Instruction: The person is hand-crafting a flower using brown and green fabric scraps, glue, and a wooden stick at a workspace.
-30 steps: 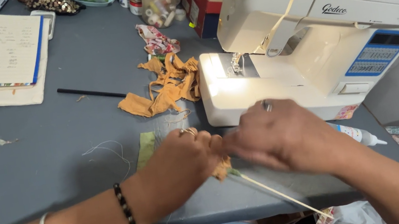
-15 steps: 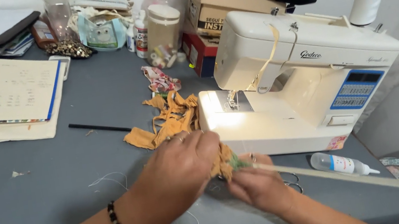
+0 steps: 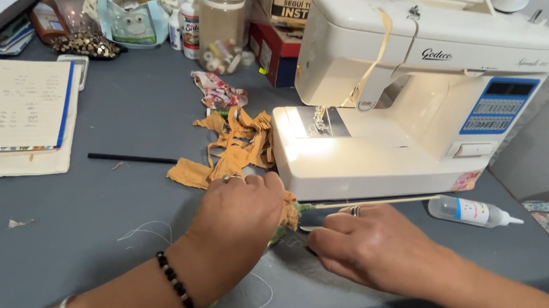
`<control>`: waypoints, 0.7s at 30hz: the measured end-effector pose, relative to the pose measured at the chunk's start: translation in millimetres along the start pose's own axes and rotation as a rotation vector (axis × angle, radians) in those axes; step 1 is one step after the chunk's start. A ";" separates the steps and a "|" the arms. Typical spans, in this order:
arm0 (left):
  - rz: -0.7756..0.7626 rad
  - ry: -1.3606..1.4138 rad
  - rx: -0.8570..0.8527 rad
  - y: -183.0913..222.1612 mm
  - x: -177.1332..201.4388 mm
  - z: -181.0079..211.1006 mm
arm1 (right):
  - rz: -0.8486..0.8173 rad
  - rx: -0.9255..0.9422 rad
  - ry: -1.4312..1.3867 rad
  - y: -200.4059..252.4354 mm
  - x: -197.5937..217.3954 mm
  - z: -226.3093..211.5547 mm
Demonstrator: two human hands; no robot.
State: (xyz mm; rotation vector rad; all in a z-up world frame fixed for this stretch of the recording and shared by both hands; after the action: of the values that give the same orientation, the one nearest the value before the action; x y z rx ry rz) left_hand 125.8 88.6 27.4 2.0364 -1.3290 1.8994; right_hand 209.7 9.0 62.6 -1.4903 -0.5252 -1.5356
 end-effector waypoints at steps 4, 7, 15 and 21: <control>0.222 -0.038 -0.035 3.7 48.8 -17.6 | 0.003 -0.003 0.160 7.9 -6.4 6.2; 0.308 -0.026 0.077 14.6 60.7 -31.1 | 0.148 0.006 0.195 10.4 -0.9 4.9; 0.269 0.133 0.322 64.4 67.0 -65.3 | 0.154 0.139 0.100 26.1 3.8 42.5; 0.183 0.372 0.412 75.3 41.6 -67.8 | 0.199 0.124 -0.220 29.7 -18.1 5.4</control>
State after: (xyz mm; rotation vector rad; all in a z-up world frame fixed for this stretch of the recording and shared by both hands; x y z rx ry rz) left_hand 21.7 57.6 41.4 1.6124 -1.1350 2.6579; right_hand 234.5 4.0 38.2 -1.5733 -0.5705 -1.1727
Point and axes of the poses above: each hand's wrist, its own y-axis away from the middle knuckle, its own x-axis out of the back of the hand, z = x × y, the point moved 9 cm from there along -y, towards the middle knuckle, and after that the axes turned 3 degrees about x, right-handed, at the moved point
